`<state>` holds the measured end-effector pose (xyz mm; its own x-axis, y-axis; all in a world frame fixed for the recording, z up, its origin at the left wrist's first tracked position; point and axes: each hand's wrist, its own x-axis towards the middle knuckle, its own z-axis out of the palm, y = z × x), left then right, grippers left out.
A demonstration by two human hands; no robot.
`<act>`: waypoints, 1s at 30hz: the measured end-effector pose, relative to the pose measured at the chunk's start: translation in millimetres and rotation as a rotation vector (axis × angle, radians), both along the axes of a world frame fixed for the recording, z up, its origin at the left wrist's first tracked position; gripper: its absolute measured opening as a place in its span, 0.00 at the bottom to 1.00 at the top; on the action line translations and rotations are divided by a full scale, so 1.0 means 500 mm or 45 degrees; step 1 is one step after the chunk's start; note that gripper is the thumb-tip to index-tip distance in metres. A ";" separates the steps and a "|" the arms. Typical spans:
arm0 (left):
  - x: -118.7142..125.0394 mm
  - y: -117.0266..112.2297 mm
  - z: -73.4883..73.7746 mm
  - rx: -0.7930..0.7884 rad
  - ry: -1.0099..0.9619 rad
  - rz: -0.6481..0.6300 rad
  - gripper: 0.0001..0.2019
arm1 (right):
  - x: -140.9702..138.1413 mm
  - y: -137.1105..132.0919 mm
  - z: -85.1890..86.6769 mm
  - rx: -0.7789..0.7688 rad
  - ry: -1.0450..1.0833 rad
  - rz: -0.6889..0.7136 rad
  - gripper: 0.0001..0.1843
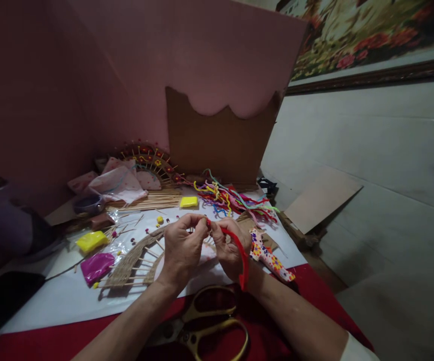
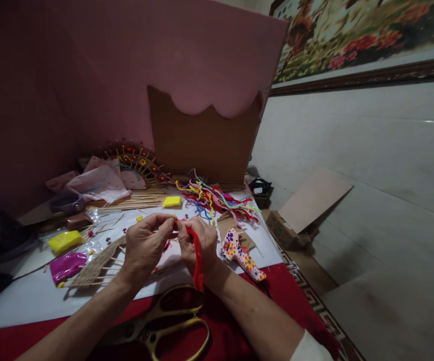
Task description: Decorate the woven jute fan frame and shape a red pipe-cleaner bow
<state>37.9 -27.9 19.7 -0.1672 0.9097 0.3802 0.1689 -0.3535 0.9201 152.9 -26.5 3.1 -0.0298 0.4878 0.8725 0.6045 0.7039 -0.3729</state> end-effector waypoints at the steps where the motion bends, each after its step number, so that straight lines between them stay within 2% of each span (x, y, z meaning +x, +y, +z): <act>1: 0.000 0.000 0.000 0.003 -0.021 -0.009 0.09 | 0.000 0.000 0.000 0.010 0.002 0.008 0.07; 4: -0.001 0.002 -0.001 0.018 -0.060 -0.025 0.08 | 0.000 0.000 -0.003 0.007 0.021 0.039 0.07; 6: -0.004 0.005 -0.003 0.010 -0.076 -0.056 0.08 | -0.001 0.003 -0.007 -0.066 0.056 0.050 0.08; 11: -0.015 0.011 -0.001 -0.053 -0.172 -0.291 0.07 | 0.000 0.017 -0.015 -0.337 0.309 0.105 0.12; 15: -0.022 0.009 0.006 -0.191 -0.372 -0.384 0.08 | 0.000 0.024 -0.016 -0.395 0.415 0.225 0.11; 19: -0.026 0.005 0.010 -0.303 -0.420 -0.462 0.08 | 0.001 0.024 -0.012 -0.428 0.479 0.284 0.11; 25: -0.028 0.001 0.014 -0.304 -0.373 -0.445 0.08 | 0.003 0.025 -0.003 -0.541 0.519 0.381 0.17; 27: -0.028 0.002 0.016 -0.305 -0.369 -0.398 0.07 | 0.003 0.028 0.000 -0.694 0.636 0.415 0.24; 30: -0.029 0.006 0.015 -0.270 -0.358 -0.301 0.08 | 0.004 0.033 0.002 -0.876 0.805 0.619 0.31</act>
